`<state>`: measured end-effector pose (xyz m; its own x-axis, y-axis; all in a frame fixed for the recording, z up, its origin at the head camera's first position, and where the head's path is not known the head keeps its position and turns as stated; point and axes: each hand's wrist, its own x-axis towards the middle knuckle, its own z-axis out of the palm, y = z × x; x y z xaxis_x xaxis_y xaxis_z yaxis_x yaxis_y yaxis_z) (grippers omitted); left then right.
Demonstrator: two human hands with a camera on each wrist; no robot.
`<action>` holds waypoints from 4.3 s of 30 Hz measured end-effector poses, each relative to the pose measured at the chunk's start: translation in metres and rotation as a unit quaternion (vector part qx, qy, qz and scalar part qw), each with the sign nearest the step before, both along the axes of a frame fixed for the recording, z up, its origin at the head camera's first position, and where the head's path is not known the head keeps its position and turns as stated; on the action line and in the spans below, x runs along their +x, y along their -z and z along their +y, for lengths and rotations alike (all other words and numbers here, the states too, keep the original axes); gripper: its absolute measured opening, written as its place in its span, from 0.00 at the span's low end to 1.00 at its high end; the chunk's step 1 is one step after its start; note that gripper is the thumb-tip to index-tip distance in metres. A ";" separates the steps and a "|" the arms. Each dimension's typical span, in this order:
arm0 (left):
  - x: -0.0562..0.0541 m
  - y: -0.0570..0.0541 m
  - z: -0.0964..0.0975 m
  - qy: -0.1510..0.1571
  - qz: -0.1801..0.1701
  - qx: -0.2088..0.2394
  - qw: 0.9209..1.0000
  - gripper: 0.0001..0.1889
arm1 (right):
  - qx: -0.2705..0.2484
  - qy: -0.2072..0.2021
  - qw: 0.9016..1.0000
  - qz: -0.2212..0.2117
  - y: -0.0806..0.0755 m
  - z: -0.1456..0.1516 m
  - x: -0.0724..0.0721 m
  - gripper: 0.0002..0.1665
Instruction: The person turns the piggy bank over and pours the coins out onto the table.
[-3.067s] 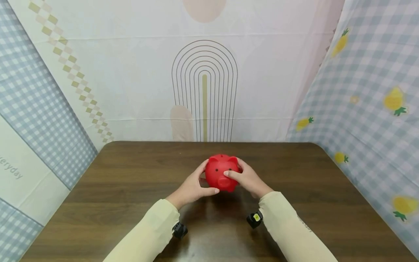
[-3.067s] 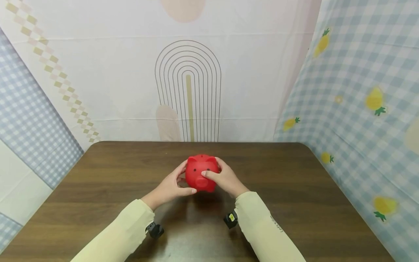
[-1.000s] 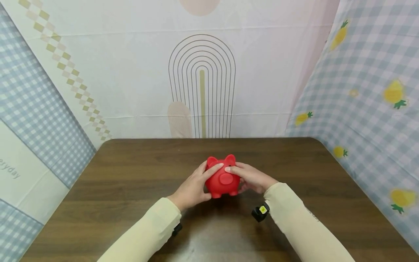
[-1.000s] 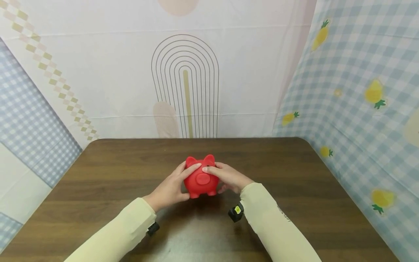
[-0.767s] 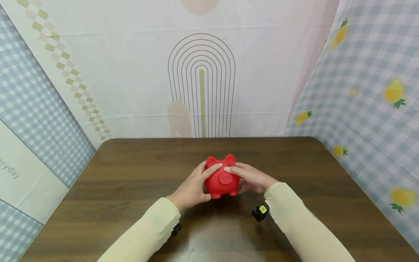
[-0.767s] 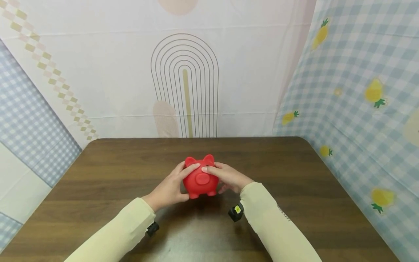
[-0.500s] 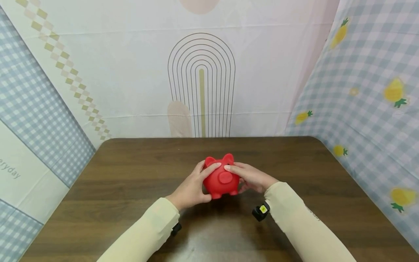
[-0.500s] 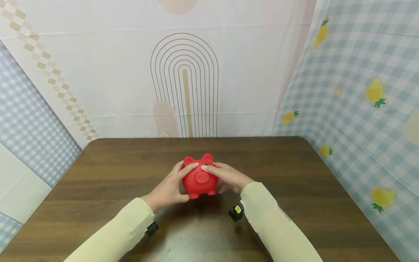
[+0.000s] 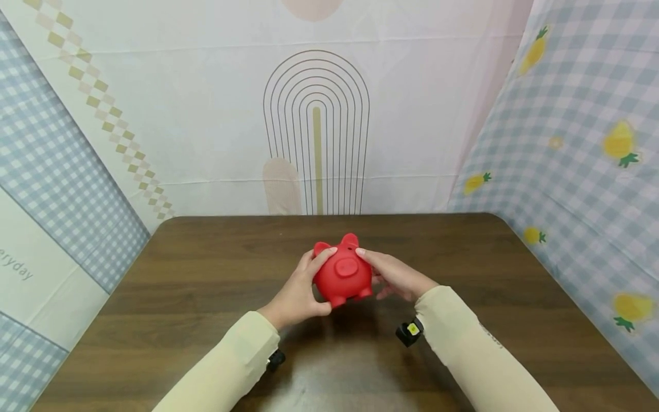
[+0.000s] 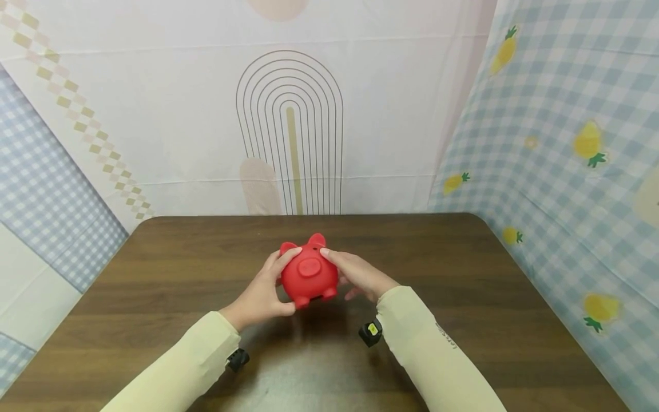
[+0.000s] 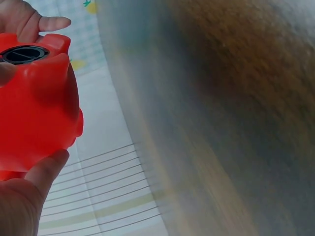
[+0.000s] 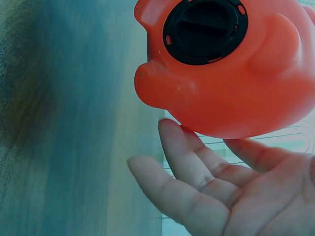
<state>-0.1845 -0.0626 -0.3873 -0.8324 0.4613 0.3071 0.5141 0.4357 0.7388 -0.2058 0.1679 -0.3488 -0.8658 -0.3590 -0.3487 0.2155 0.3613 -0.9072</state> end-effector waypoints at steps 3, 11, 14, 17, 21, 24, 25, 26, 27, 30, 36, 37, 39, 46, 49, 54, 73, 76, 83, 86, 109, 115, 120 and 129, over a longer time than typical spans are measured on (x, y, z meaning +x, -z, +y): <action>0.000 0.001 0.000 -0.006 -0.019 0.011 1.000 0.50 | -0.003 0.001 1.000 0.005 -0.001 -0.001 0.000 0.40; 0.004 0.004 0.002 -0.002 -0.058 0.095 0.994 0.49 | -0.014 0.019 0.999 0.027 -0.001 -0.004 0.004 0.38; 0.005 0.004 0.003 -0.001 -0.066 0.127 0.990 0.49 | -0.021 0.025 0.999 0.037 -0.001 -0.004 0.005 0.37; 0.005 0.004 0.003 -0.008 -0.074 0.145 0.987 0.49 | -0.037 0.031 0.998 0.050 0.000 -0.005 0.007 0.37; 0.004 0.003 0.000 -0.012 -0.094 0.160 0.982 0.51 | -0.053 0.049 0.995 0.074 0.002 -0.005 0.010 0.36; 0.004 0.003 -0.001 -0.009 -0.114 0.179 0.977 0.51 | -0.057 0.061 0.992 0.099 0.004 -0.005 0.013 0.35; 0.004 0.002 -0.002 -0.008 -0.120 0.186 0.975 0.52 | -0.059 0.067 0.990 0.107 0.005 -0.005 0.014 0.34; 0.003 0.001 -0.002 -0.004 -0.128 0.197 0.972 0.51 | -0.060 0.071 0.989 0.115 0.006 -0.006 0.015 0.33; 0.004 0.001 -0.002 -0.003 -0.133 0.205 0.970 0.51 | -0.059 0.077 0.987 0.124 0.006 -0.006 0.016 0.32; 0.004 -0.001 -0.003 -0.001 -0.148 0.225 0.963 0.51 | -0.058 0.096 0.983 0.145 0.007 -0.008 0.019 0.30; 0.002 0.000 -0.003 -0.009 -0.167 0.257 0.952 0.51 | -0.060 0.113 0.975 0.184 0.009 -0.010 0.025 0.28; 0.002 0.000 -0.003 -0.010 -0.170 0.262 0.950 0.51 | -0.064 0.115 0.973 0.192 0.009 -0.011 0.026 0.28; 0.002 0.000 -0.003 -0.011 -0.174 0.271 0.947 0.51 | -0.065 0.120 0.968 0.212 0.009 -0.011 0.029 0.27; 0.004 -0.002 -0.002 -0.012 -0.184 0.283 0.941 0.50 | -0.065 0.144 0.951 0.265 0.008 -0.017 0.038 0.23; 0.004 -0.002 -0.001 -0.013 -0.180 0.285 0.941 0.49 | -0.068 0.166 0.942 0.283 0.008 -0.019 0.041 0.22; 0.005 -0.003 0.000 -0.007 -0.175 0.304 0.936 0.48 | -0.059 0.197 0.921 0.332 0.009 -0.022 0.047 0.20; 0.006 -0.005 0.006 -0.040 -0.187 0.298 0.935 0.49 | 0.069 0.179 0.819 0.540 0.018 -0.032 0.061 0.14; 0.006 -0.004 0.006 -0.038 -0.181 0.299 0.936 0.49 | 0.086 0.174 0.806 0.559 0.019 -0.033 0.061 0.13; 0.004 -0.004 0.008 -0.038 -0.161 0.302 0.939 0.48 | 0.122 0.169 0.784 0.584 0.019 -0.035 0.059 0.13; 0.004 -0.005 0.009 -0.043 -0.155 0.300 0.940 0.49 | 0.135 0.167 0.775 0.595 0.019 -0.036 0.058 0.12; 0.006 0.000 0.013 -0.077 -0.134 0.285 0.946 0.48 | 0.215 0.155 0.708 0.655 0.022 -0.047 0.050 0.11; 0.005 0.000 0.013 -0.090 -0.139 0.279 0.946 0.48 | 0.209 0.154 0.706 0.659 0.022 -0.049 0.048 0.11; 0.005 0.000 0.014 -0.100 -0.141 0.275 0.946 0.48 | 0.207 0.151 0.703 0.663 0.022 -0.049 0.048 0.11; 0.005 0.002 0.013 -0.107 -0.141 0.264 0.948 0.48 | 0.211 0.126 0.689 0.682 0.022 -0.047 0.044 0.11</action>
<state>-0.1791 -0.0495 -0.3892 -0.9730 0.1160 0.1993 0.2050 0.0391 0.9780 -0.1615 0.1211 -0.3712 -0.5077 -0.2536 0.8233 -0.6290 0.7622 -0.1531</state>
